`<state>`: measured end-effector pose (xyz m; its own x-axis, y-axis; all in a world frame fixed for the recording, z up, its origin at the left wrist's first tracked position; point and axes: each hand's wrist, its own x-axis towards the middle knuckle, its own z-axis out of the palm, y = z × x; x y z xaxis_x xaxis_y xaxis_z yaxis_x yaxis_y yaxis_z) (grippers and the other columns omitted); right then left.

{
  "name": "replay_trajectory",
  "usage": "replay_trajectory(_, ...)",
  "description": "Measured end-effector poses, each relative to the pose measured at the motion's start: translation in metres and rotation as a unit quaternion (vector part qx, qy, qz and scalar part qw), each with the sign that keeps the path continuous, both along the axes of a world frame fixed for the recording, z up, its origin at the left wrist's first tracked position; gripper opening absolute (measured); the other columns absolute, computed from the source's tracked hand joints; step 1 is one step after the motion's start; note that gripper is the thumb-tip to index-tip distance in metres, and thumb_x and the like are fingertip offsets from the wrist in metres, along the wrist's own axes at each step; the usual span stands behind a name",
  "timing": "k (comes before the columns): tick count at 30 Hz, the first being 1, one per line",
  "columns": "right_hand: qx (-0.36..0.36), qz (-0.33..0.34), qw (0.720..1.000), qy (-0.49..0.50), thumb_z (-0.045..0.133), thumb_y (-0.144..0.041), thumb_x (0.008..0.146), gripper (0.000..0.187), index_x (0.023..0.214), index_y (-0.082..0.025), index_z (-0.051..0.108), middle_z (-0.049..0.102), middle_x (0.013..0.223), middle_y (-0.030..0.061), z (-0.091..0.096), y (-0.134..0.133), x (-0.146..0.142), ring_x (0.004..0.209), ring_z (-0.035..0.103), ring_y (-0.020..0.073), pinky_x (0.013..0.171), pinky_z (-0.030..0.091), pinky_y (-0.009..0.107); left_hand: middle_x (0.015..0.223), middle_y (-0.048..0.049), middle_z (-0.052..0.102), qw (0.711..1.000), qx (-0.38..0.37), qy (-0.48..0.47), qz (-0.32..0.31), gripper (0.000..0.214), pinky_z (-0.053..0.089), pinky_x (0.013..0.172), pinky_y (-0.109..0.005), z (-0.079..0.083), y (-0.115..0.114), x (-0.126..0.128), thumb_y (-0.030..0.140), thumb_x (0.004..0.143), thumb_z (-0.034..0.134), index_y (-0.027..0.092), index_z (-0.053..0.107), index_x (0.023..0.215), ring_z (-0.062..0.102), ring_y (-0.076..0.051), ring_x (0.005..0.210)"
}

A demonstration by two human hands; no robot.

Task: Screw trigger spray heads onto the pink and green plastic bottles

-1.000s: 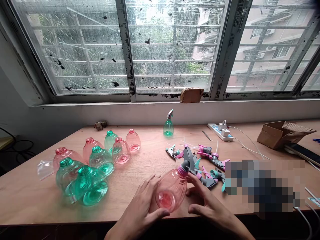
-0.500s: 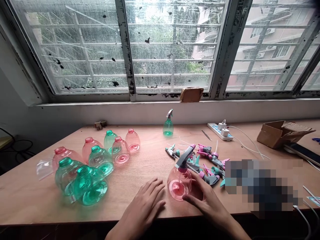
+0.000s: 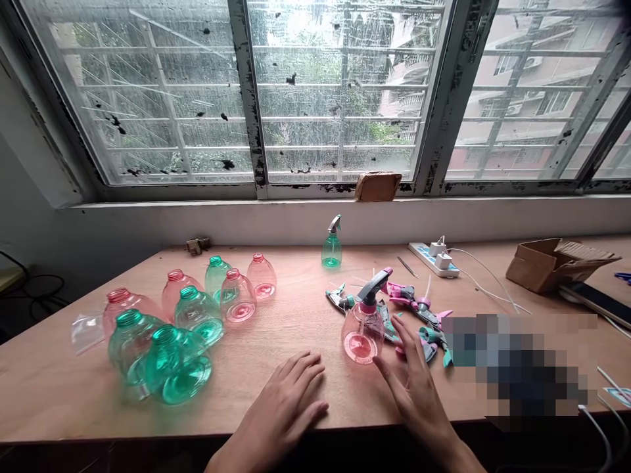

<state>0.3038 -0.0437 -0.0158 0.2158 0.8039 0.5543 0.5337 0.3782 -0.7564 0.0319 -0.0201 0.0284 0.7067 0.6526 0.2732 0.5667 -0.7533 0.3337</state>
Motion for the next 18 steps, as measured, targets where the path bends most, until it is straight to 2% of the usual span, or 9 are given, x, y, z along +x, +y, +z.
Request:
replay_trajectory(4, 0.05, 0.032, 0.997, -0.054, 0.054, -0.027, 0.102, 0.034, 0.136, -0.033, 0.054, 0.056, 0.138, 0.0121, 0.005, -0.007, -0.001, 0.136, 0.048, 0.0372, 0.113, 0.04, 0.063, 0.152, -0.008, 0.058, 1.0, -0.002, 0.002, 0.0, 0.037, 0.048, 0.116, -0.05, -0.001, 0.001, 0.0, 0.033, 0.102, 0.061, 0.027, 0.058, 0.139, 0.051, -0.031, 0.143)
replay_trajectory(7, 0.02, 0.079, 0.993, -0.08, 0.055, -0.026, 0.101, 0.038, 0.138, -0.034, 0.053, 0.06, 0.135, 0.0113, 0.007, -0.007, -0.002, 0.133, 0.054, 0.0354, 0.113, 0.043, 0.06, 0.151, -0.0079, 0.059, 1.0, 0.006, -0.008, -0.004, 0.037, 0.049, 0.116, -0.05, -0.001, 0.001, 0.0, 0.033, 0.101, 0.062, 0.028, 0.06, 0.138, 0.053, -0.032, 0.142)
replay_trajectory(10, -0.032, 0.115, 0.987, -0.104, 0.058, -0.029, 0.1, 0.05, 0.148, -0.033, 0.045, 0.052, 0.149, 0.012, 0.009, -0.005, -0.001, 0.142, 0.046, 0.0351, 0.117, 0.041, 0.058, 0.151, -0.0081, 0.06, 1.0, 0.006, 0.002, 0.0, 0.039, 0.049, 0.115, -0.051, 0.0, 0.001, 0.001, 0.031, 0.1, 0.063, 0.028, 0.059, 0.139, 0.053, -0.032, 0.141)
replay_trajectory(13, -0.074, 0.161, 0.975, -0.137, 0.059, -0.03, 0.099, 0.059, 0.155, -0.033, 0.039, 0.041, 0.162, 0.0111, 0.014, -0.003, 0.0, 0.151, 0.036, 0.0344, 0.123, 0.034, 0.058, 0.152, -0.0077, 0.059, 1.0, 0.004, 0.015, 0.005, 0.04, 0.05, 0.115, -0.051, 0.001, 0.0, 0.001, 0.031, 0.101, 0.063, 0.028, 0.058, 0.14, 0.052, -0.032, 0.142)
replay_trajectory(18, -0.109, 0.19, 0.96, -0.174, 0.06, -0.03, 0.099, 0.069, 0.161, -0.033, 0.031, 0.031, 0.17, 0.0081, 0.018, -0.001, 0.0, 0.156, 0.026, 0.0318, 0.126, 0.025, 0.057, 0.153, -0.0081, 0.058, 1.0, -0.005, 0.018, 0.001, 0.036, 0.049, 0.115, -0.051, 0.002, 0.0, 0.001, 0.031, 0.101, 0.062, 0.027, 0.06, 0.137, 0.052, -0.032, 0.142)
